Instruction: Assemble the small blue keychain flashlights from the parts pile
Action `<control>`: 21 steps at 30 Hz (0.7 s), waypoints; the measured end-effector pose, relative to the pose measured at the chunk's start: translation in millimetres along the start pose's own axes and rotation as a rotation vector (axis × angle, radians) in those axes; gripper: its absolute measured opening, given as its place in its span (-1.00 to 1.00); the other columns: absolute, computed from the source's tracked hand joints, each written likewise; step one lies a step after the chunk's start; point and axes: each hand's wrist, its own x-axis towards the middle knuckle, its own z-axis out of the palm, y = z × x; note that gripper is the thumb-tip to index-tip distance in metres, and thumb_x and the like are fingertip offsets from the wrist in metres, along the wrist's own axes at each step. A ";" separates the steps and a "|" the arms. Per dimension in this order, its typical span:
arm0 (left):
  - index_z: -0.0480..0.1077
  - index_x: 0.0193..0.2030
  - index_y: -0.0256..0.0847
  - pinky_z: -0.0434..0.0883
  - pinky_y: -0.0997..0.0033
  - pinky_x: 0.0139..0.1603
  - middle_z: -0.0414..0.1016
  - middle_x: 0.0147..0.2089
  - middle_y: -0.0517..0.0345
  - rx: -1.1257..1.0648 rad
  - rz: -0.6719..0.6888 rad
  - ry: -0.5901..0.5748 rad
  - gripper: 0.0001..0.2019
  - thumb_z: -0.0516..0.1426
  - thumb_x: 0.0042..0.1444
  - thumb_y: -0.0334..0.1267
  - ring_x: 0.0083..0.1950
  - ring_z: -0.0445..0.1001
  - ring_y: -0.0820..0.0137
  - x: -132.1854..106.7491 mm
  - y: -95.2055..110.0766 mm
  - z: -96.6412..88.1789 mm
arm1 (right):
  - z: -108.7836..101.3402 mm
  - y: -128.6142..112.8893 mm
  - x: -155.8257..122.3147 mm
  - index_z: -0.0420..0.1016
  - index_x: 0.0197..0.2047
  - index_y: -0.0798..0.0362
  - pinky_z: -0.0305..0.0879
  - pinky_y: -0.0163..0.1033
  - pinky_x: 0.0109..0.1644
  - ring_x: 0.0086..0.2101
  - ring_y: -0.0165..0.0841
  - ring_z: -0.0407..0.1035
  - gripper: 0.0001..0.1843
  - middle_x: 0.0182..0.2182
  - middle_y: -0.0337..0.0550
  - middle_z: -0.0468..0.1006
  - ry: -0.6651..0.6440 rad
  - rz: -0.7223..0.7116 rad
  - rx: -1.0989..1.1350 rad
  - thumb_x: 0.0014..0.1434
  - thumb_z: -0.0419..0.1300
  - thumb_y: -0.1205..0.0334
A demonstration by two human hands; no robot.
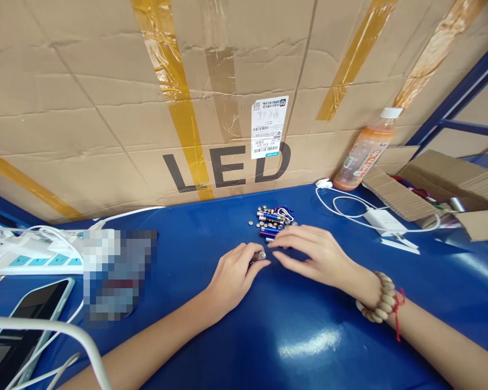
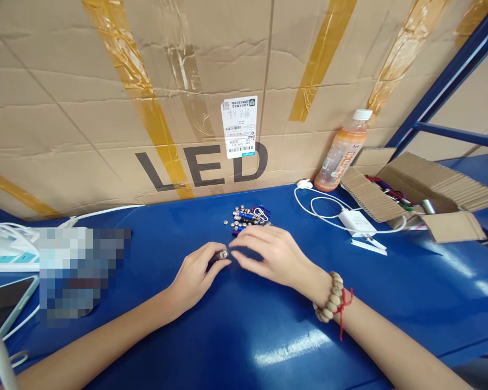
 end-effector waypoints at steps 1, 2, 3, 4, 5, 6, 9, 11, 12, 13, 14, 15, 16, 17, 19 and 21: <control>0.24 -0.25 -0.21 0.29 0.51 -0.30 0.40 -0.35 0.22 0.002 -0.016 -0.004 -0.84 -0.05 0.28 -0.20 -0.36 0.36 0.49 0.1 0.9 -0.4 | -1.9 5.1 0.0 0.44 -0.18 0.09 0.29 -0.30 -0.19 -0.25 -0.42 0.40 -0.84 -0.25 -0.15 0.52 0.014 0.035 -0.065 0.24 0.08 0.24; 0.24 -0.26 -0.21 0.28 0.51 -0.30 0.39 -0.36 0.24 0.002 -0.032 -0.013 -0.85 -0.05 0.28 -0.22 -0.37 0.35 0.49 0.3 1.8 -0.8 | -3.8 11.6 -0.6 0.45 -0.17 0.09 0.27 -0.28 -0.20 -0.24 -0.39 0.40 -0.83 -0.24 -0.14 0.52 0.022 0.076 -0.146 0.24 0.07 0.24; 0.23 -0.27 -0.21 0.28 0.51 -0.30 0.38 -0.36 0.25 -0.001 -0.045 -0.025 -0.86 -0.05 0.28 -0.23 -0.37 0.35 0.50 0.5 2.7 -1.3 | -5.8 19.4 -1.9 0.46 -0.17 0.08 0.25 -0.25 -0.21 -0.24 -0.37 0.40 -0.82 -0.23 -0.14 0.52 0.010 0.119 -0.242 0.24 0.07 0.24; 0.23 -0.27 -0.20 0.27 0.51 -0.30 0.38 -0.36 0.25 -0.004 -0.054 -0.036 -0.87 -0.05 0.28 -0.25 -0.37 0.34 0.50 0.7 3.6 -1.8 | -7.6 28.1 -3.9 0.47 -0.18 0.07 0.22 -0.22 -0.25 -0.26 -0.34 0.39 -0.82 -0.24 -0.15 0.52 -0.035 0.147 -0.336 0.24 0.06 0.26; 0.23 -0.28 -0.20 0.27 0.51 -0.30 0.38 -0.36 0.26 -0.008 -0.062 -0.047 -0.87 -0.05 0.27 -0.26 -0.37 0.34 0.50 1.0 4.4 -2.3 | -9.3 37.1 -6.6 0.48 -0.20 0.05 0.19 -0.20 -0.28 -0.28 -0.32 0.38 -0.84 -0.26 -0.17 0.52 -0.092 0.170 -0.417 0.21 0.08 0.27; 0.22 -0.28 -0.20 0.26 0.51 -0.30 0.38 -0.36 0.26 -0.011 -0.067 -0.056 -0.87 -0.05 0.27 -0.26 -0.37 0.34 0.50 1.2 5.0 -2.8 | -10.8 45.9 -9.5 0.49 -0.22 0.03 0.16 -0.19 -0.29 -0.30 -0.31 0.38 -0.86 -0.28 -0.19 0.51 -0.139 0.187 -0.462 0.18 0.11 0.30; 0.23 -0.29 -0.20 0.26 0.50 -0.31 0.37 -0.38 0.25 -0.011 -0.076 -0.078 -0.86 -0.06 0.27 -0.26 -0.37 0.33 0.49 1.2 5.9 -3.3 | -12.6 65.6 -18.1 0.51 -0.26 0.01 0.10 -0.19 -0.32 -0.32 -0.34 0.38 -0.89 -0.29 -0.22 0.50 -0.212 0.230 -0.496 0.15 0.16 0.33; 0.24 -0.29 -0.21 0.26 0.50 -0.30 0.35 -0.38 0.24 -0.008 -0.073 -0.085 -0.85 -0.06 0.27 -0.25 -0.37 0.33 0.49 0.8 5.7 -3.0 | -11.2 70.7 -21.2 0.52 -0.26 -0.02 0.10 -0.20 -0.32 -0.31 -0.35 0.37 -0.90 -0.29 -0.24 0.49 -0.243 0.245 -0.483 0.14 0.19 0.30; 0.24 -0.29 -0.21 0.26 0.50 -0.30 0.35 -0.38 0.24 -0.006 -0.068 -0.085 -0.85 -0.06 0.27 -0.25 -0.37 0.33 0.49 0.6 5.5 -2.8 | -9.9 70.8 -21.7 0.52 -0.26 -0.04 0.11 -0.20 -0.31 -0.30 -0.35 0.37 -0.90 -0.29 -0.25 0.49 -0.256 0.246 -0.463 0.15 0.19 0.27; 0.24 -0.29 -0.21 0.26 0.49 -0.31 0.35 -0.38 0.24 -0.004 -0.061 -0.081 -0.85 -0.06 0.27 -0.24 -0.37 0.33 0.49 0.3 5.3 -2.6 | -8.2 69.7 -21.5 0.52 -0.24 -0.06 0.13 -0.21 -0.30 -0.29 -0.36 0.36 -0.90 -0.28 -0.26 0.48 -0.262 0.243 -0.434 0.17 0.17 0.25; 0.24 -0.29 -0.21 0.26 0.49 -0.31 0.35 -0.39 0.24 -0.002 -0.053 -0.077 -0.85 -0.06 0.27 -0.24 -0.38 0.33 0.49 0.1 5.1 -2.3 | -6.4 67.7 -20.7 0.52 -0.22 -0.06 0.15 -0.22 -0.27 -0.28 -0.37 0.36 -0.87 -0.26 -0.26 0.47 -0.256 0.243 -0.400 0.20 0.14 0.23; 0.24 -0.28 -0.21 0.26 0.49 -0.31 0.35 -0.39 0.24 0.000 -0.045 -0.070 -0.85 -0.06 0.27 -0.24 -0.38 0.33 0.49 -0.1 4.9 -2.1 | -4.6 65.1 -19.5 0.51 -0.18 -0.05 0.18 -0.23 -0.24 -0.26 -0.38 0.35 -0.82 -0.24 -0.24 0.47 -0.239 0.246 -0.366 0.24 0.09 0.21; 0.24 -0.28 -0.21 0.27 0.49 -0.31 0.35 -0.39 0.24 0.003 -0.037 -0.063 -0.85 -0.06 0.27 -0.24 -0.38 0.33 0.49 -0.2 4.8 -1.9 | -2.9 62.2 -18.1 0.50 -0.13 -0.03 0.20 -0.23 -0.20 -0.23 -0.37 0.34 -0.77 -0.21 -0.20 0.46 -0.221 0.250 -0.338 0.28 0.03 0.19; 0.24 -0.28 -0.21 0.27 0.50 -0.31 0.35 -0.39 0.24 0.007 -0.027 -0.058 -0.85 -0.06 0.27 -0.24 -0.38 0.33 0.49 -0.3 4.8 -1.8 | -1.3 59.4 -16.7 0.48 -0.08 0.00 0.21 -0.22 -0.16 -0.20 -0.36 0.33 -0.72 -0.18 -0.16 0.44 -0.210 0.252 -0.317 0.30 -0.02 0.18; 0.25 -0.28 -0.21 0.27 0.49 -0.32 0.35 -0.39 0.24 0.015 -0.011 -0.051 -0.85 -0.05 0.27 -0.25 -0.37 0.34 0.49 -0.4 4.9 -1.6 | 1.3 54.5 -14.2 0.45 -0.02 0.02 0.22 -0.17 -0.11 -0.14 -0.30 0.30 -0.67 -0.10 -0.09 0.41 -0.215 0.246 -0.306 0.32 -0.07 0.15; 0.26 -0.28 -0.22 0.28 0.49 -0.31 0.36 -0.39 0.24 0.025 0.002 -0.043 -0.84 -0.06 0.28 -0.24 -0.38 0.34 0.49 -0.4 5.2 -1.5 | 3.1 50.7 -12.7 0.45 0.00 -0.01 0.20 -0.12 -0.08 -0.09 -0.25 0.27 -0.66 -0.04 -0.06 0.38 -0.239 0.229 -0.314 0.31 -0.06 0.11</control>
